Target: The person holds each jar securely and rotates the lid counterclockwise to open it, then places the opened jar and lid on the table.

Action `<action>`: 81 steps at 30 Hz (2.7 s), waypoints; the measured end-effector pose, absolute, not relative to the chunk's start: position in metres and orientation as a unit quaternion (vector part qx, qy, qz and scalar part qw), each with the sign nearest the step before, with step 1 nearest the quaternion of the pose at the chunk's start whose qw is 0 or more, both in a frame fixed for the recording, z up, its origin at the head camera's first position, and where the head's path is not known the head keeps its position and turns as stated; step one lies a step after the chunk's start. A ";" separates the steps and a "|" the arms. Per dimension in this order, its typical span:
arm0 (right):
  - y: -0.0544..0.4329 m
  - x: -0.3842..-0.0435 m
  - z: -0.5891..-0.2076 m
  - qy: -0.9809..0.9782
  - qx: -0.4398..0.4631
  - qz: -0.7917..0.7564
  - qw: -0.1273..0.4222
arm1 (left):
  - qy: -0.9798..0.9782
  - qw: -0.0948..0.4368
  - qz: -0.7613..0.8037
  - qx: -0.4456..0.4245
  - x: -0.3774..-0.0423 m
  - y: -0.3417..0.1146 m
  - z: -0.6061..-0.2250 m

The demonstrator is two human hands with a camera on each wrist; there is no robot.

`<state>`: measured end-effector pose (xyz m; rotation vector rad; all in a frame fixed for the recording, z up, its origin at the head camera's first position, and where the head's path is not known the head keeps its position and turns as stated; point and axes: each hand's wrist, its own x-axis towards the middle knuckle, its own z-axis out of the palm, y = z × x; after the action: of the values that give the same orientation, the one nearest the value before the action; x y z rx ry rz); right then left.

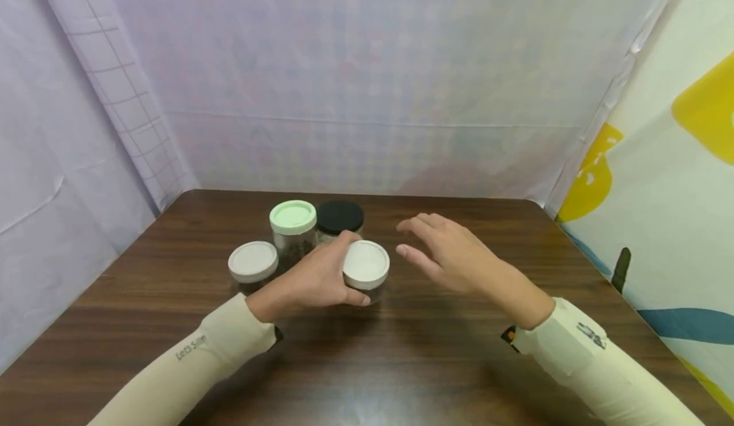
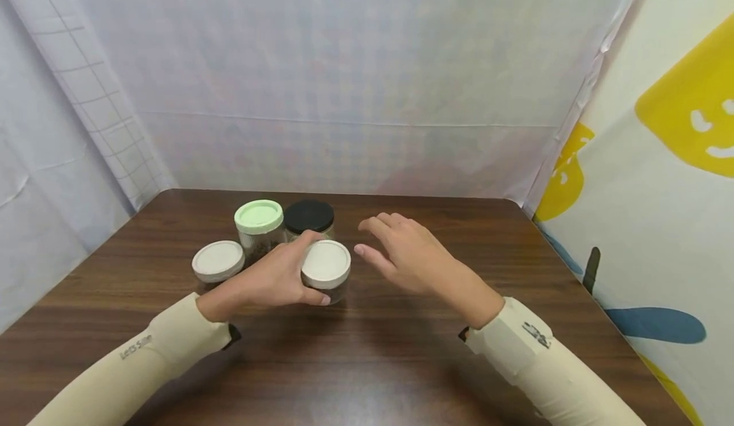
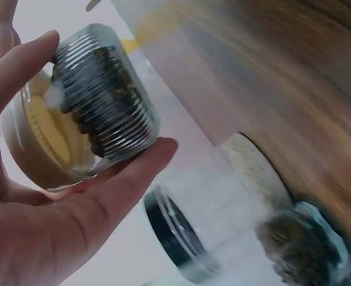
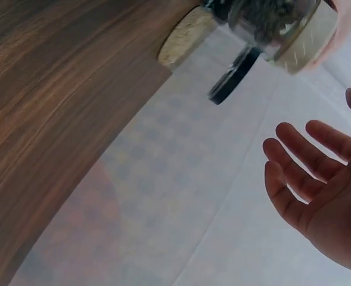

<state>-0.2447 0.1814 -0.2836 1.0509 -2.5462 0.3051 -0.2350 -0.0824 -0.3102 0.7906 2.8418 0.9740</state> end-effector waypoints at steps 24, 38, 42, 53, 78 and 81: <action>0.157 -0.214 -0.237 -0.957 0.251 0.028 0.141 | 0.872 -0.055 0.420 0.245 -0.226 -0.034 -0.298; 0.163 -0.210 -0.225 -0.960 0.263 -0.008 0.100 | 0.861 -0.060 0.435 0.256 -0.227 -0.024 -0.300; 0.167 -0.208 -0.223 -0.956 0.278 -0.007 0.093 | 0.858 -0.062 0.439 0.259 -0.226 -0.022 -0.300; 0.172 -0.208 -0.223 -0.943 0.324 0.015 0.079 | 0.851 -0.048 0.441 0.282 -0.226 -0.025 -0.302; 0.178 -0.206 -0.220 -0.921 0.382 0.008 0.079 | 0.857 -0.022 0.447 0.258 -0.229 -0.021 -0.303; 0.178 -0.205 -0.220 -0.921 0.382 0.009 0.076 | 0.852 -0.019 0.453 0.261 -0.229 -0.021 -0.304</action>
<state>-0.2054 0.1785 -0.2200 1.1452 -2.7611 0.0276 -0.2289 -0.0207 -0.3037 0.8298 2.7102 1.4403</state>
